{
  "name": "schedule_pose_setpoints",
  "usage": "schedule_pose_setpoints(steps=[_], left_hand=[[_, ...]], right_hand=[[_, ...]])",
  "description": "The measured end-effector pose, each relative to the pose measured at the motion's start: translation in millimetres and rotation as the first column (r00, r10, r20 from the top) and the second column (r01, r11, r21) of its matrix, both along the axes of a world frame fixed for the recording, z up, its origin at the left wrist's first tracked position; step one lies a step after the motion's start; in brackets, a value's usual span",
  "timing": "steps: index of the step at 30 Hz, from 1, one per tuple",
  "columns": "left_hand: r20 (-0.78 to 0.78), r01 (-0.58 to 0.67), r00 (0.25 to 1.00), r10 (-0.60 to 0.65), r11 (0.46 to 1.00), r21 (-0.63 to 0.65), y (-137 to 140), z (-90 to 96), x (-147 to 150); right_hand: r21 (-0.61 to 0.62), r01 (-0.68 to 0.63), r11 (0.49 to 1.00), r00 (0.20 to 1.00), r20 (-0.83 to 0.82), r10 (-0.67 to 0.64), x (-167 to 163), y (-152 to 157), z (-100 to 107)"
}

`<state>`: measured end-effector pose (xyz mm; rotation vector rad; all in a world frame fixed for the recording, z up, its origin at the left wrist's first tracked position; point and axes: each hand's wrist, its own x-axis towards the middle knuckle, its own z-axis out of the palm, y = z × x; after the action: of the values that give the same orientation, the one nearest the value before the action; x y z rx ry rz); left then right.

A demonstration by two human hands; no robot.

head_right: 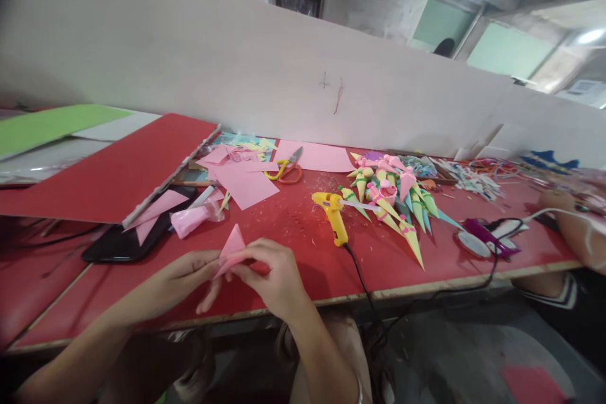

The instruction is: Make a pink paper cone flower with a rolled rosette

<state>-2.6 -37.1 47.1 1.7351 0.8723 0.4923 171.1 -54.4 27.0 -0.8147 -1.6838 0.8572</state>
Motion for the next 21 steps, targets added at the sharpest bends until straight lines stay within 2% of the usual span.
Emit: schedule_pose_setpoints(steps=[5,9,16,21], left_hand=[[0.057,-0.034,0.998,0.035,0.999,-0.01,-4,-1.3,5],[0.088,-0.103,0.991,0.104,0.995,-0.012,-6,-3.2,10],[0.032,-0.108,0.993,0.11,0.993,-0.05,-2,-16.1,18],[0.074,-0.068,0.995,0.073,0.996,-0.063,-2,-17.6,17]], right_hand=[[-0.13,0.117,0.985,0.992,-0.021,-0.121,-4,-1,-1],[-0.237,0.136,0.962,0.984,-0.082,-0.16,-8,-1,-7],[-0.239,0.176,0.955,0.968,-0.133,-0.212,-9,2,-13],[-0.311,0.095,0.945,0.967,-0.195,-0.162,-8,4,-14]])
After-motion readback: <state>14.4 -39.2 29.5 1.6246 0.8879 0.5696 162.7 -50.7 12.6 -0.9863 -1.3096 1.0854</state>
